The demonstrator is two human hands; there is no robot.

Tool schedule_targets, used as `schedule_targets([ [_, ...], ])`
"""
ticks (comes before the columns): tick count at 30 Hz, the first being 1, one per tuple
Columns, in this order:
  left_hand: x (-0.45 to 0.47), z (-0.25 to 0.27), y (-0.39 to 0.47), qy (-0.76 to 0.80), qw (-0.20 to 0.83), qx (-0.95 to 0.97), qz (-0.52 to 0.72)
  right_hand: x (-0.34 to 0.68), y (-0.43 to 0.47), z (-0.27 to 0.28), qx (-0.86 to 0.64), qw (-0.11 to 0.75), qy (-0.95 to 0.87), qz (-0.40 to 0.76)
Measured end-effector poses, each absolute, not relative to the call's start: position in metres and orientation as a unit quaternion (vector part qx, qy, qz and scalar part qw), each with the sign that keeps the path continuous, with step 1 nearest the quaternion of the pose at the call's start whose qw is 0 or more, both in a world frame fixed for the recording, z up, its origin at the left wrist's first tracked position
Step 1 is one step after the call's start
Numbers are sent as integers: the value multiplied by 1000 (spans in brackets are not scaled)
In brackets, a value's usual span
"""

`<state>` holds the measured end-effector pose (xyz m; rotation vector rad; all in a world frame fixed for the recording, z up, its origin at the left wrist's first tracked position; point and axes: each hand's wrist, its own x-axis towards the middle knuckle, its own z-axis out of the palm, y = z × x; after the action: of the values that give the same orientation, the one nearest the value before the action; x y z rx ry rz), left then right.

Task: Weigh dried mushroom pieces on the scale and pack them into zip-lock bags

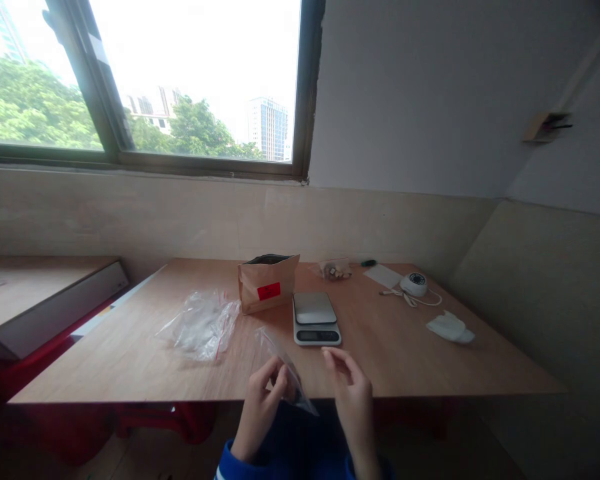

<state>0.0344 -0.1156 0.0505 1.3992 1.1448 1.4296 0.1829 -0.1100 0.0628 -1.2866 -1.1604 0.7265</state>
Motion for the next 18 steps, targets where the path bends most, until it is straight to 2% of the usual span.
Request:
schedule_targets([
  [4,33,44,-113,439,444,528,575,157,-114,71,-453,517,-622,375],
  [10,24,34,-114,466,432,512,578,139,-116,67,-453,505,-642,357],
  [14,23,38,-115,462,415,558,550,141,-117,65,-461,523,-605,386],
  [18,23,51,-119,477,385,569,548,156,-106,60,-572,625,-447,288],
])
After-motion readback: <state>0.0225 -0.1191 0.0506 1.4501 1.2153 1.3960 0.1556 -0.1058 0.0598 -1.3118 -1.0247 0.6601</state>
